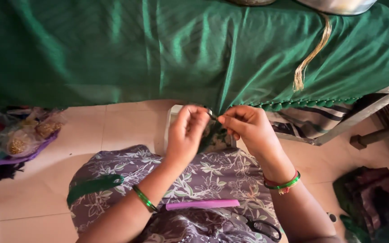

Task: Attaching and securing green tassels to the edge of a green fabric.

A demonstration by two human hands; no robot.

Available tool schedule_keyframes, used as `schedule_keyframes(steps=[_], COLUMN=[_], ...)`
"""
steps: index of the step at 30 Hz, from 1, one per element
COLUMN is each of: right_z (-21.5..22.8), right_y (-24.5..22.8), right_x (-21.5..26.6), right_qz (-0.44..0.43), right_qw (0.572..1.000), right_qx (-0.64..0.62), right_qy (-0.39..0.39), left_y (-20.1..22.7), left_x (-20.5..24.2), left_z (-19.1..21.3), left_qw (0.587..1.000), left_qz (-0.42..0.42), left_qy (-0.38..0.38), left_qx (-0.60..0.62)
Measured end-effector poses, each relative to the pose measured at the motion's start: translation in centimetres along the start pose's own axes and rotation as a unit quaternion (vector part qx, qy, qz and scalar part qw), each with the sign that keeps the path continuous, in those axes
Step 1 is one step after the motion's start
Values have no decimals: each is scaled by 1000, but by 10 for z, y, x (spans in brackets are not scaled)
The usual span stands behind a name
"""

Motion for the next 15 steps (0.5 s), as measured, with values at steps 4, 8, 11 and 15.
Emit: schedule_keyframes(steps=[4, 8, 11, 15], right_z=[-1, -2, 0, -1], right_y=[-1, -4, -5, -1], right_x=[1, 2, 2, 2], right_qz=[12, 10, 5, 3], right_qw=[1000, 1000, 1000, 1000], right_qx=[1, -10, 4, -6], right_qy=[-10, -19, -16, -19], left_y=[12, 24, 38, 70], left_x=[-11, -12, -15, -16], left_z=[-3, -20, -17, -11], left_qw=[996, 977, 970, 933], left_qz=[3, -53, -77, -172], left_qy=[-44, -117, -109, -71], left_qx=[-79, -169, -203, -307])
Point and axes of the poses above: each hand's wrist, its own x-axis away from the middle knuckle, its own z-axis out of the back of the hand, y = z × x, the point moved 10 cm from there along -x, towards the middle knuckle, and after that the axes turned 9 degrees about x, right-handed, at the moved point
